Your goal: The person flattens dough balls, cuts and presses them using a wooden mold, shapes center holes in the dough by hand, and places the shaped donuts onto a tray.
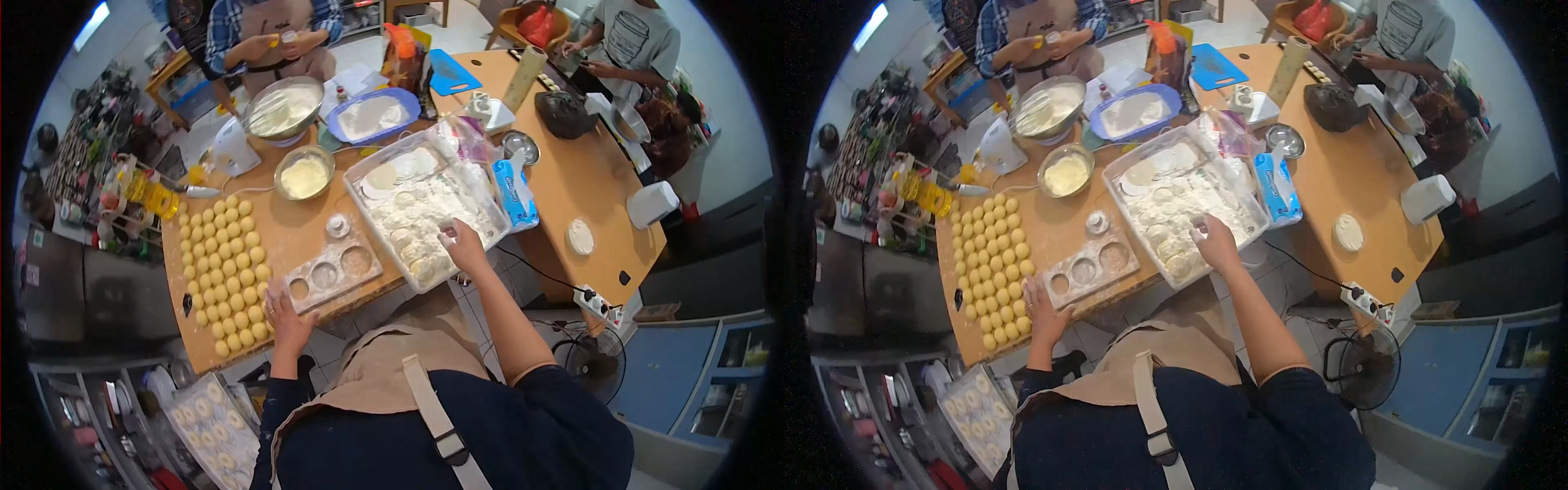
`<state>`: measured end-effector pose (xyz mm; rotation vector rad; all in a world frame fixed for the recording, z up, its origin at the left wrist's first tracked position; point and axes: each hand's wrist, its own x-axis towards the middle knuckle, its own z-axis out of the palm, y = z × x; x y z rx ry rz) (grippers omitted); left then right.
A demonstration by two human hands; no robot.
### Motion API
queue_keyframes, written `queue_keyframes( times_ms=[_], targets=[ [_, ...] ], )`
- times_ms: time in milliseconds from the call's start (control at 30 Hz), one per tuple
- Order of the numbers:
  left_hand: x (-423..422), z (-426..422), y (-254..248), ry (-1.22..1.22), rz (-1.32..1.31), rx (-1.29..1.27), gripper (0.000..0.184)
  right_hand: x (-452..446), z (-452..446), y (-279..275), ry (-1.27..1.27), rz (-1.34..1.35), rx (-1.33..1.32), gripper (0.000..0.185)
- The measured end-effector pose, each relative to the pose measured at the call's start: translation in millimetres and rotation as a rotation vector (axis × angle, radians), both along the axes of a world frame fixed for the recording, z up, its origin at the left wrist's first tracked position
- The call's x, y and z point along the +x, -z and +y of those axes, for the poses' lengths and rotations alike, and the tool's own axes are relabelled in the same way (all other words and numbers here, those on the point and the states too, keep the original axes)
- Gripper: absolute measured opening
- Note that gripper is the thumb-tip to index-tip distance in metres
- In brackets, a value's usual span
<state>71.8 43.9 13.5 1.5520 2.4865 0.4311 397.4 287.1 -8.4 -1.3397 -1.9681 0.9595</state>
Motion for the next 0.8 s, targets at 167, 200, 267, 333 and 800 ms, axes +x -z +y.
queue_keyframes(
  times_ms=[167, 200, 267, 333, 800],
  targets=[
    [-4, 34, 14, 0.145, -0.003, -0.162, 0.104, 13, -15, 15, 0.06, 0.003, -0.096, 0.023],
    [-6, 36, 13, 0.174, -0.004, -0.179, 0.104, 12, -20, 17, 0.07, 0.001, -0.1, 0.023],
    [-12, 35, 11, 0.19, -0.014, -0.245, 0.104, 12, -24, 35, 0.091, -0.026, -0.077, 0.024],
    [-21, 46, 10, 0.2, -0.006, -0.262, 0.106, 10, -16, 32, 0.123, -0.02, -0.07, 0.025],
    [-62, 53, 11, 0.26, -0.013, -0.039, 0.097, 0, -21, 42, 0.261, 0.013, -0.038, 0.023]
  ],
)
